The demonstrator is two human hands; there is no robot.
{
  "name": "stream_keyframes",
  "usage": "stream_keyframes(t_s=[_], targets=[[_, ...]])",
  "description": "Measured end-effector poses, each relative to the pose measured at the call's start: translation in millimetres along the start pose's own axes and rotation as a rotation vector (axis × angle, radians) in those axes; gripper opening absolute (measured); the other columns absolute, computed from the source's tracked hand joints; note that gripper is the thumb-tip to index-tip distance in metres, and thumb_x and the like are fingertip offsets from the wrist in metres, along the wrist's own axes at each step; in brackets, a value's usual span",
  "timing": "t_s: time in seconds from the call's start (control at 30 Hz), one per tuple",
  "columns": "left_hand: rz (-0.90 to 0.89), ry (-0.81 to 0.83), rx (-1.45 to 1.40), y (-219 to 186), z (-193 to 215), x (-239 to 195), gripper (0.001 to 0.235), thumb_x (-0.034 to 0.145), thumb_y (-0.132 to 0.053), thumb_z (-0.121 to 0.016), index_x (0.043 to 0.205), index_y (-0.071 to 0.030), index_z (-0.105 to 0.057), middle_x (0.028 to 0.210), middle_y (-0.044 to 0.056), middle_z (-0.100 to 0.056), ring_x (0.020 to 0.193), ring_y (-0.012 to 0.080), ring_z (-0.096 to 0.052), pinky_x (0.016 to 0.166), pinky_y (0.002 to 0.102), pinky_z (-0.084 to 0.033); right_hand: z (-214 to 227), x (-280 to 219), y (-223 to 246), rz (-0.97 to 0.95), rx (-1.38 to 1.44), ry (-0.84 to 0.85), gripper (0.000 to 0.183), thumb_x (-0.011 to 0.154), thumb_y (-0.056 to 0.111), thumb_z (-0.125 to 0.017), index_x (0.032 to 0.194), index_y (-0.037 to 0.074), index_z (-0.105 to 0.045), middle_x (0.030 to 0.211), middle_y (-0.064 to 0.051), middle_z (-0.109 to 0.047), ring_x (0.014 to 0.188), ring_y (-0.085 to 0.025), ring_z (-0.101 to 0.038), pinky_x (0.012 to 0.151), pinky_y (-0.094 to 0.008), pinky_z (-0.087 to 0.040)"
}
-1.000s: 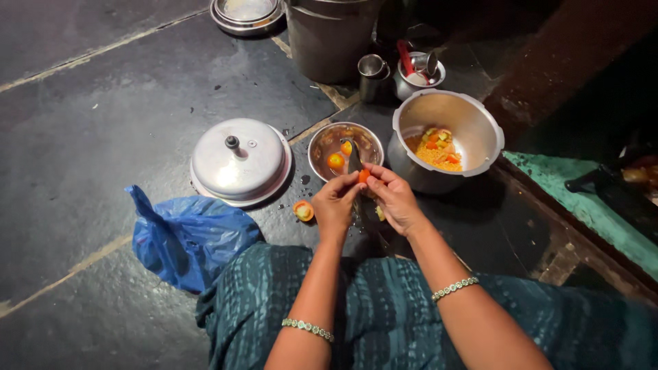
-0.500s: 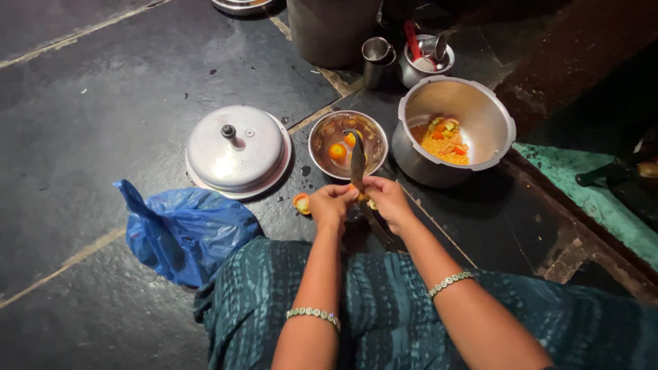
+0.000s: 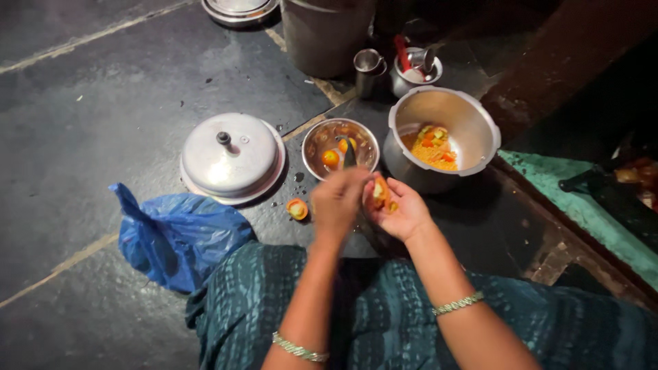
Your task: The person sits on the floor and uses a traditional curved blade to cut tomatoes and onions. The chopped pieces are placed into a metal pot containing other ingredients.
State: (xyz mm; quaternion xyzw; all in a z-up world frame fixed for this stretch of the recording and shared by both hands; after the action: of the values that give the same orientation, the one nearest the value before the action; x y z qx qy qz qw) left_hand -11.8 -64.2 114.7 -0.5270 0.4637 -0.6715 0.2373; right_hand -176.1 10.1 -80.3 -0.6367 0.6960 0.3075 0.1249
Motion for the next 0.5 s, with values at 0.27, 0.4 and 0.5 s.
stream_keyframes(t_s=[0.27,0.4,0.5], targets=[[0.655,0.152,0.866,149.7,81.2,3.2,0.054,0.068,-0.021,-0.087,0.119,-0.013,-0.072,0.119,0.018,-0.066,0.109,0.0391,-0.064,0.088,0.047,-0.053,-84.2,-55.4,128.2,0.332,0.447,0.032,0.093,0.098,0.066,-0.023,0.154,-0.008,-0.029,0.147,-0.036,-0.043,0.135,-0.055,-0.042,0.104,-0.065,-0.044],[0.642,0.217,1.028,195.6,55.7,-22.0,0.027,0.095,-0.017,-0.065,0.121,-0.013,-0.07,0.125,0.022,-0.06,0.116,0.0435,-0.059,0.089,0.054,-0.054,-69.5,-59.8,121.4,0.353,0.404,0.09,0.088,0.1,0.063,-0.033,0.151,-0.01,-0.03,0.145,-0.033,-0.049,0.134,-0.048,-0.049,0.106,-0.058,-0.046],[0.558,0.273,1.154,224.4,43.8,-30.5,0.017,0.096,-0.015,-0.063,0.11,-0.009,-0.07,0.121,0.019,-0.065,0.115,0.0417,-0.064,0.086,0.051,-0.058,-39.7,-54.1,100.3,0.339,0.288,0.127,0.054,0.105,0.044,-0.046,0.133,-0.003,-0.049,0.127,-0.022,-0.062,0.119,-0.035,-0.061,0.101,-0.049,-0.052]])
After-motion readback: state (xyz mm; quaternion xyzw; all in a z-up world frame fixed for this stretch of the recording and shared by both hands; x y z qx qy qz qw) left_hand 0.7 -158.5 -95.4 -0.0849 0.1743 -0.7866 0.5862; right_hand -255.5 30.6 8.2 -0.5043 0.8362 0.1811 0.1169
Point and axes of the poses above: each hand's wrist, its own x-axis towards the middle knuckle, its own z-axis out of the back of the hand, y = z × x, the point moved 10 cm from there along x, towards the middle knuckle
